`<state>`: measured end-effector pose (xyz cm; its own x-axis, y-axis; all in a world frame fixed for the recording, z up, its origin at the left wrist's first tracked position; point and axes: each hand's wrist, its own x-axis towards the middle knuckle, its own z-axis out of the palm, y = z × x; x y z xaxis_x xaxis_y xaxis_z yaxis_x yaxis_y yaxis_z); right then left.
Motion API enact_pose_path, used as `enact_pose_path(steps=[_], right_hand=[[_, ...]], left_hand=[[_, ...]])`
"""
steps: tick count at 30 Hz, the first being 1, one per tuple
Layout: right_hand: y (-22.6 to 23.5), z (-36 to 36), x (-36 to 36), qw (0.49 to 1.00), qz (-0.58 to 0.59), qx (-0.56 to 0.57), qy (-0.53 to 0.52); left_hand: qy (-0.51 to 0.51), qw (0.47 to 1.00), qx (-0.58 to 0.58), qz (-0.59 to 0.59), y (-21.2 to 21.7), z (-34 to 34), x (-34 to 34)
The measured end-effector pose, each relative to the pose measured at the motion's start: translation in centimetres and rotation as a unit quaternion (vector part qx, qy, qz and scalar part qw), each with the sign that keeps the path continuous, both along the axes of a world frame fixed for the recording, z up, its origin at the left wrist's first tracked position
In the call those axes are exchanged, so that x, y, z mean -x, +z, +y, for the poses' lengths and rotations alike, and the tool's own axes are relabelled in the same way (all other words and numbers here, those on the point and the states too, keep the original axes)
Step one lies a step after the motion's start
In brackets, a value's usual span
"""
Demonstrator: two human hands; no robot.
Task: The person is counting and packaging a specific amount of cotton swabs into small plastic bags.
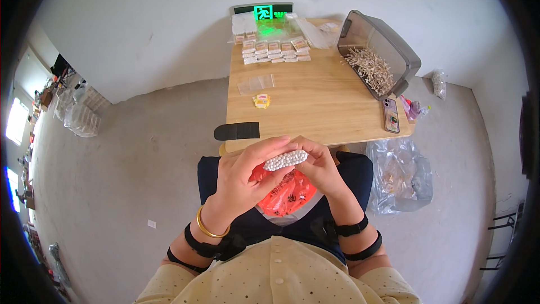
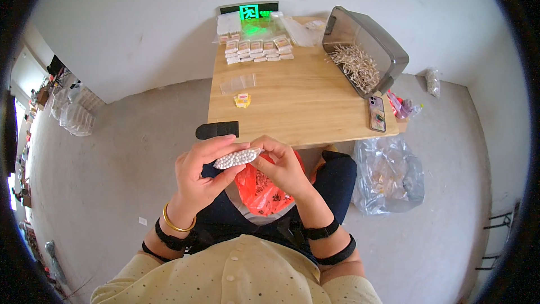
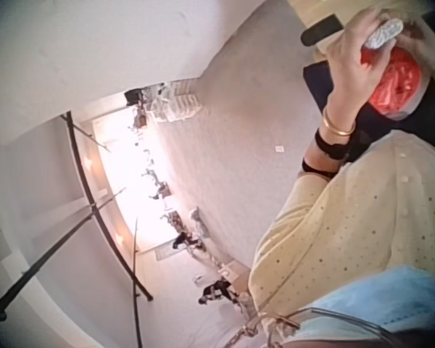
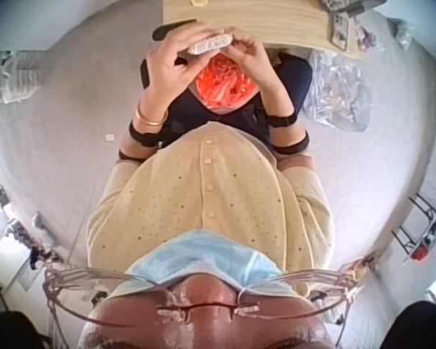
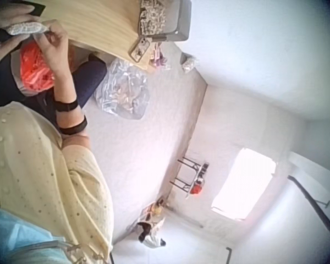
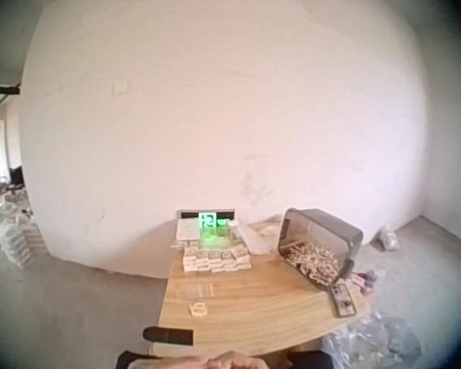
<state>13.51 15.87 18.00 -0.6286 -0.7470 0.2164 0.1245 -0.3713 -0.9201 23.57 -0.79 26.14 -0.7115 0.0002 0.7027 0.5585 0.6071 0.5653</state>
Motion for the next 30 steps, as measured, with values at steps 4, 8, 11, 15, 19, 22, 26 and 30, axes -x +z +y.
enact_pose_path(steps=[4, 8, 11, 15, 19, 22, 26, 30], right_hand=[[0.1, -0.1, 0.1, 1.000, 0.012, -0.013, 0.005], [-0.3, -0.2, 0.3, 1.000, 0.014, -0.009, 0.016], [0.3, -0.2, -0.1, 1.000, -0.012, -0.006, 0.017], [0.4, 0.5, -0.2, 0.999, -0.008, -0.039, -0.011], [4.6, 0.6, -0.4, 0.953, 0.224, -0.147, -0.142], [7.2, 0.8, -0.5, 0.943, 0.279, -0.088, -0.159], [7.9, 1.1, -0.6, 0.913, 0.361, -0.111, -0.152], [8.5, 1.2, -1.4, 0.906, 0.372, -0.108, -0.172]], left_hand=[[-0.003, 1.000, 0.020, 0.011, -0.1, -0.2, -0.1], [0.005, 0.999, 0.039, 0.029, -0.5, -0.3, -0.2], [0.021, 0.999, -0.030, 0.007, 0.4, 0.0, 0.0], [0.032, 0.993, 0.002, -0.111, 0.0, -2.0, -0.1], [0.051, 0.993, -0.016, -0.104, -0.3, -2.5, -0.4], [0.050, 0.997, 0.007, -0.055, -0.1, -2.3, 0.0], [0.027, 0.998, 0.014, -0.060, 0.5, -2.1, -0.1], [0.020, 0.998, 0.014, -0.049, 0.9, -1.9, -0.3]])
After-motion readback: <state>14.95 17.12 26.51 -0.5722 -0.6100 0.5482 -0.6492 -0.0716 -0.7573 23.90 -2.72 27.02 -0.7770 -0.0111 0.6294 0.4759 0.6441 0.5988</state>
